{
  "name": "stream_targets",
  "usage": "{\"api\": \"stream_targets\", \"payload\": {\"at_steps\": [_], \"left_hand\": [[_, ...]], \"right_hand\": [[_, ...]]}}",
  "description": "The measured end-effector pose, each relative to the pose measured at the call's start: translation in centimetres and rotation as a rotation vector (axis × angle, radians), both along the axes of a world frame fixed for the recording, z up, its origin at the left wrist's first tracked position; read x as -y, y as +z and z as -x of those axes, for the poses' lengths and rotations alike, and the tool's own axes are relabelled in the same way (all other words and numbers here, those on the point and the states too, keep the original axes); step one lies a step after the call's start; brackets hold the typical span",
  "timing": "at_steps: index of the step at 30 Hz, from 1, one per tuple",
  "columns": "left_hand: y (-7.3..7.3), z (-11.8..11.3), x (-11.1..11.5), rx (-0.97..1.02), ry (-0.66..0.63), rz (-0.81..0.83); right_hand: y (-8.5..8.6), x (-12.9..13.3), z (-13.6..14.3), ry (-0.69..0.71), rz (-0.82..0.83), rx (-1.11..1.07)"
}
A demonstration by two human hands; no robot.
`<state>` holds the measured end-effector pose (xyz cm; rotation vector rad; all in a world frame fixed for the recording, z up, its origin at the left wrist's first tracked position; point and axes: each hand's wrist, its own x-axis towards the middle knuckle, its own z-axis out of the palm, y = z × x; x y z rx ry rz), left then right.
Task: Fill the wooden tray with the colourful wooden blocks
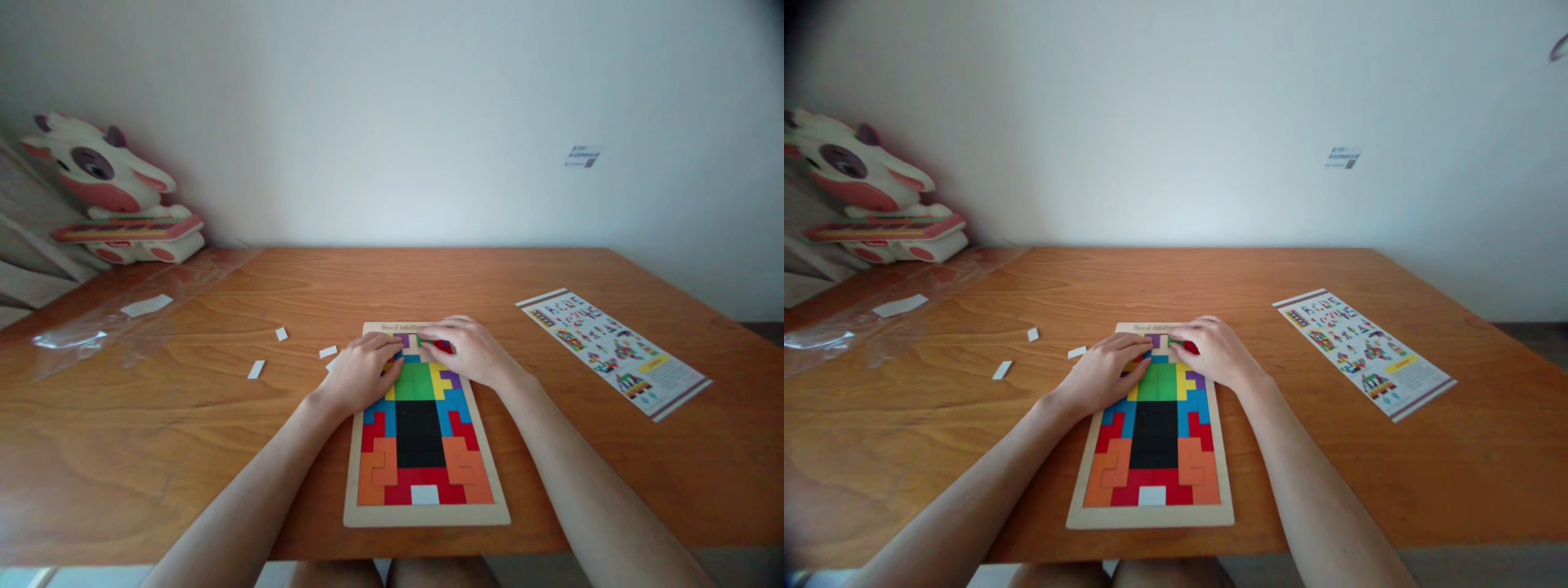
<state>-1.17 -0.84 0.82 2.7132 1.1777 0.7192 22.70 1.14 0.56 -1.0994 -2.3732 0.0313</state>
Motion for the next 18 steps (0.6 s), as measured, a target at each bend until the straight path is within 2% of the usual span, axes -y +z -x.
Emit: {"api": "stream_targets", "payload": {"at_steps": [5,11,14,17,18], "left_hand": [[-0.1,0.1,0.1,-0.037,0.009,-0.014],[0.4,0.1,0.1,-0.137,0.033,-0.071],[1.3,1.2,-0.3,-0.219,0.166,-0.100],[2.4,3.6,-0.9,-0.279,0.337,-0.070],[2.7,4.6,-1.1,-0.288,0.324,-0.056]], "right_hand": [[-0.1,0.0,0.1,-0.017,0.003,-0.028],[0.0,0.3,0.7,-0.038,0.095,-0.209],[0.0,0.3,0.7,-0.043,0.078,-0.243],[0.1,0.3,0.6,-0.052,0.072,-0.271],[0.1,0.3,0.5,-0.053,0.073,-0.281]]}}
